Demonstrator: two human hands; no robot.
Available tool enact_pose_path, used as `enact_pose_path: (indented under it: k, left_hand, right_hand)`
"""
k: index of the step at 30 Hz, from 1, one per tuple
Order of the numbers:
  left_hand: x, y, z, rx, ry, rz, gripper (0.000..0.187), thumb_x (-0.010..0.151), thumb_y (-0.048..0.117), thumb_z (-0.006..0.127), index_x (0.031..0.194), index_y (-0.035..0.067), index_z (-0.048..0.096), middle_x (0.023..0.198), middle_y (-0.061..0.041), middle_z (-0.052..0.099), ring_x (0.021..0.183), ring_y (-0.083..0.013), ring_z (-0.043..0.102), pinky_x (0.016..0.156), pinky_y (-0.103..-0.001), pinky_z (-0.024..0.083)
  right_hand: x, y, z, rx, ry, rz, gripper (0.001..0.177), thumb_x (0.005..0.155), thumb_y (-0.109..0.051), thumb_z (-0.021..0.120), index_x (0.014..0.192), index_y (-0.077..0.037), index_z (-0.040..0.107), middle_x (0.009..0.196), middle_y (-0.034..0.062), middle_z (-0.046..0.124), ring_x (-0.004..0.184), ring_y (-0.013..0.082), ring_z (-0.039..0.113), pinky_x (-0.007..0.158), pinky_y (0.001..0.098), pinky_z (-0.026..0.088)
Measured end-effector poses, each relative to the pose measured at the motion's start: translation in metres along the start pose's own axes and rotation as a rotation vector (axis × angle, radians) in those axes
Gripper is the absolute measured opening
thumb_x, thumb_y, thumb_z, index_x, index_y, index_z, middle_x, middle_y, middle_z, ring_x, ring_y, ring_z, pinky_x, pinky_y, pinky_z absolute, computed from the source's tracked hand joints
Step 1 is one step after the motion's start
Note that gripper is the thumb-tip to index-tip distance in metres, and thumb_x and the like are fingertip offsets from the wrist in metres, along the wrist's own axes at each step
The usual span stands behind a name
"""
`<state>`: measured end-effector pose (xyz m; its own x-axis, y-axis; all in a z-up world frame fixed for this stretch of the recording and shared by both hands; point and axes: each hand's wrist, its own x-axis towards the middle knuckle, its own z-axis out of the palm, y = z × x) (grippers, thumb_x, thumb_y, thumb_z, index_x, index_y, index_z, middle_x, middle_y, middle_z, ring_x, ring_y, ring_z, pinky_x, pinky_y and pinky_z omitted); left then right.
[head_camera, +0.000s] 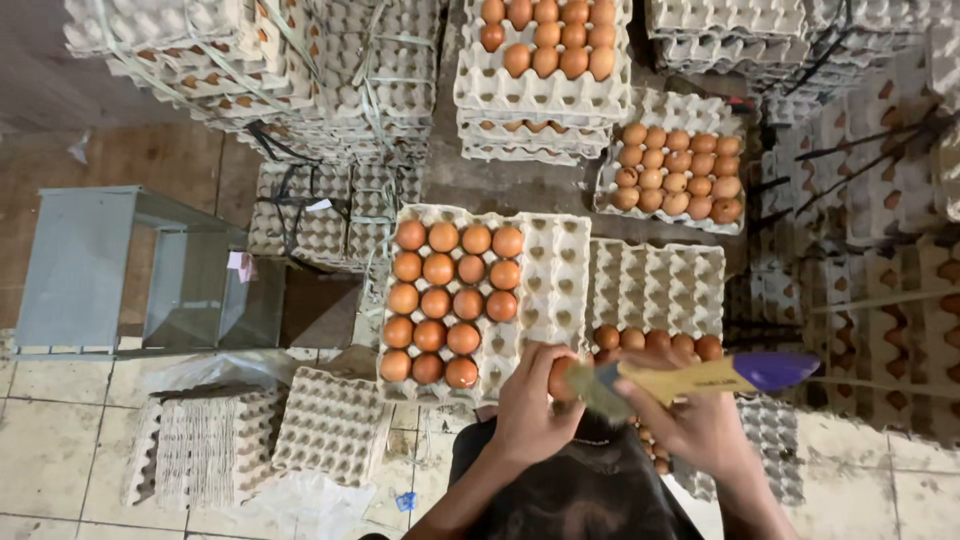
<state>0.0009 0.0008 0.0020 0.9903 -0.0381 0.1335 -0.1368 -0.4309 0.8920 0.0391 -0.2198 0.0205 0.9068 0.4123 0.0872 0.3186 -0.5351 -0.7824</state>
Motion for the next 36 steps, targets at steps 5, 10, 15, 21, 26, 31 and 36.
enact_pose_path:
  k: [5,10,15,21,26,31,36]
  left_hand:
    - [-0.002,-0.014,0.009,-0.360,-0.022,-0.103,0.045,0.079,0.004,0.065,0.122,0.012,0.058,0.128,-0.012,0.066,0.115,-0.0280,0.067,0.092,-0.035,0.053]
    - [0.001,-0.006,0.003,-0.500,-0.089,-0.199,0.044,0.083,0.002,0.064,0.126,0.011,0.059,0.130,-0.010,0.063,0.113,-0.0245,0.067,0.091,-0.032,0.054]
    - [0.005,0.010,-0.012,-0.489,-0.244,-0.231,0.061,0.094,0.026,0.068,0.148,0.006,0.046,0.140,-0.012,0.055,0.120,-0.0239,0.065,0.087,-0.038,0.068]
    - [-0.003,-0.003,-0.001,-0.137,-0.047,-0.066,0.051,0.088,0.036,0.077,0.128,0.008,0.063,0.112,-0.010,0.066,0.081,-0.0197,0.074,0.056,-0.028,0.070]
    - [-0.003,-0.004,0.001,-0.087,-0.107,-0.094,0.039,0.085,0.030,0.077,0.114,0.009,0.062,0.100,-0.006,0.073,0.067,-0.0160,0.069,0.053,-0.028,0.061]
    - [-0.003,0.002,-0.009,-0.277,-0.244,-0.198,0.033,0.090,0.036,0.076,0.103,0.015,0.054,0.085,0.001,0.066,0.056,-0.0103,0.057,0.053,-0.025,0.048]
    - [-0.004,-0.012,-0.012,-0.661,-0.431,-0.274,0.053,0.086,0.028,0.077,0.130,0.016,0.050,0.115,-0.012,0.057,0.068,-0.0141,0.059,0.057,-0.024,0.052]
  right_hand:
    - [0.012,-0.023,-0.008,-0.082,0.030,-0.012,0.035,0.092,-0.034,0.066,0.114,-0.008,0.072,0.105,0.0081,0.076,0.064,0.0170,0.059,0.058,0.0298,0.044]
    - [0.015,-0.023,-0.006,-0.251,0.080,-0.026,0.043,0.091,-0.028,0.069,0.127,-0.007,0.068,0.106,0.0106,0.076,0.076,0.0176,0.071,0.061,0.0293,0.061]
    - [0.016,-0.025,-0.005,-0.332,0.093,-0.004,0.039,0.093,-0.036,0.065,0.125,-0.016,0.071,0.108,0.0037,0.076,0.084,0.0195,0.069,0.074,0.0336,0.055]
    - [-0.003,-0.014,-0.003,0.117,0.265,-0.061,0.042,0.088,-0.023,0.071,0.121,0.002,0.065,0.111,0.0147,0.075,0.087,0.0194,0.077,0.071,0.0261,0.066]
    - [-0.003,-0.012,-0.015,0.087,0.071,-0.069,0.039,0.087,-0.026,0.071,0.120,-0.004,0.067,0.103,0.0093,0.077,0.064,0.0107,0.075,0.048,0.0203,0.065]
    - [0.003,-0.028,-0.030,-0.007,0.185,-0.126,0.036,0.087,-0.024,0.071,0.111,0.002,0.071,0.107,0.0125,0.077,0.084,0.0192,0.078,0.066,0.0261,0.066]
    - [0.008,-0.037,-0.036,0.078,-0.110,-0.087,0.040,0.085,-0.024,0.075,0.120,-0.005,0.070,0.115,0.0088,0.078,0.098,0.0201,0.078,0.086,0.0289,0.068]
